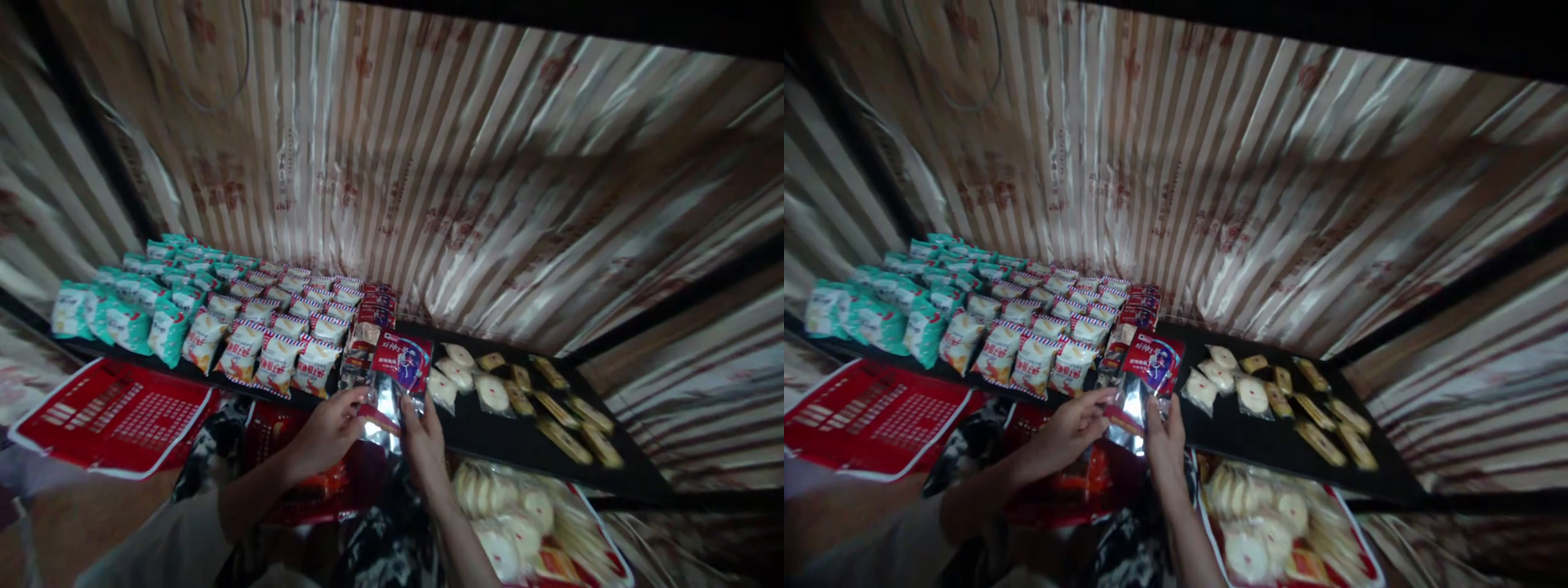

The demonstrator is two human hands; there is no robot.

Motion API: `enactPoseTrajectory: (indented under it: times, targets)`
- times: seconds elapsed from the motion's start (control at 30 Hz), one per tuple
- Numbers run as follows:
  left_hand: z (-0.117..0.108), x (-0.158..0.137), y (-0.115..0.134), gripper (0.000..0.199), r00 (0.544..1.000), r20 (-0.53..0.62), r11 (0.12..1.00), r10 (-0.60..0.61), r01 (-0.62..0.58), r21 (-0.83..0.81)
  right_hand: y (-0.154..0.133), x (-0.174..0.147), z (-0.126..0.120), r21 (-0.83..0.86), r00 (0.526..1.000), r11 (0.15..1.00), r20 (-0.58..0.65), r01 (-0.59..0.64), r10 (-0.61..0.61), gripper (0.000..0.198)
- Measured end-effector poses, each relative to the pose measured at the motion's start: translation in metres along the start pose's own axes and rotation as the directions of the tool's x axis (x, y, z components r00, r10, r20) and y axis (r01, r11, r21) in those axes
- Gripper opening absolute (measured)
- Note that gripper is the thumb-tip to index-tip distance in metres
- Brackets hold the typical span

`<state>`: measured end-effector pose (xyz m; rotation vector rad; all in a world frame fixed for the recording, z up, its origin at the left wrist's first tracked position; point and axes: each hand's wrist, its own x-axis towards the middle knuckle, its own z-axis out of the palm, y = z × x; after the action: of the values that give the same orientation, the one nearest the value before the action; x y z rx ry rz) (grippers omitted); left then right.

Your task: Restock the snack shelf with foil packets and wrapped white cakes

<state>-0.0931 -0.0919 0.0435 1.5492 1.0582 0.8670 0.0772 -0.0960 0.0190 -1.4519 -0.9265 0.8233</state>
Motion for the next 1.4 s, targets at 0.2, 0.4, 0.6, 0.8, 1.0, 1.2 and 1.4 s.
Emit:
enactPoseTrajectory:
  times: [0.2,0.4,0.6,0.8,1.0,1.2,1.4]
  targets:
    - [0.003,0.037,-0.013,0.032,0.971,-0.206,0.991,0.117,-0.102,0.083,-0.023,0.04,0.015,-0.289,0.977,0.934,0.044,0.212,-0.208,0.062]
    - [-0.001,0.057,-0.011,0.036,0.962,-0.239,0.971,0.136,-0.081,0.227,-0.031,0.074,0.032,-0.516,0.955,0.805,0.113,0.293,-0.274,0.064]
    - [0.0,0.063,-0.023,0.032,0.955,-0.258,0.945,0.149,-0.06,0.32,-0.021,0.085,0.037,-0.687,0.899,0.596,0.212,0.415,-0.382,0.042]
    - [0.005,0.065,-0.034,0.032,0.94,-0.269,0.912,0.212,-0.091,0.401,-0.009,0.084,0.036,-0.727,0.87,0.518,0.229,0.451,-0.436,0.042]
    - [0.011,0.062,-0.041,0.034,0.924,-0.287,0.897,0.254,-0.114,0.427,-0.017,0.084,0.043,-0.716,0.788,0.4,0.344,0.572,-0.51,0.042]
    - [0.011,0.057,-0.044,0.039,0.917,-0.294,0.885,0.27,-0.117,0.45,-0.021,0.096,0.061,-0.692,0.772,0.363,0.471,0.623,-0.426,0.044]
    - [0.011,0.051,-0.043,0.04,0.919,-0.292,0.875,0.266,-0.102,0.474,-0.022,0.109,0.074,-0.742,0.795,0.301,0.51,0.599,-0.327,0.057]
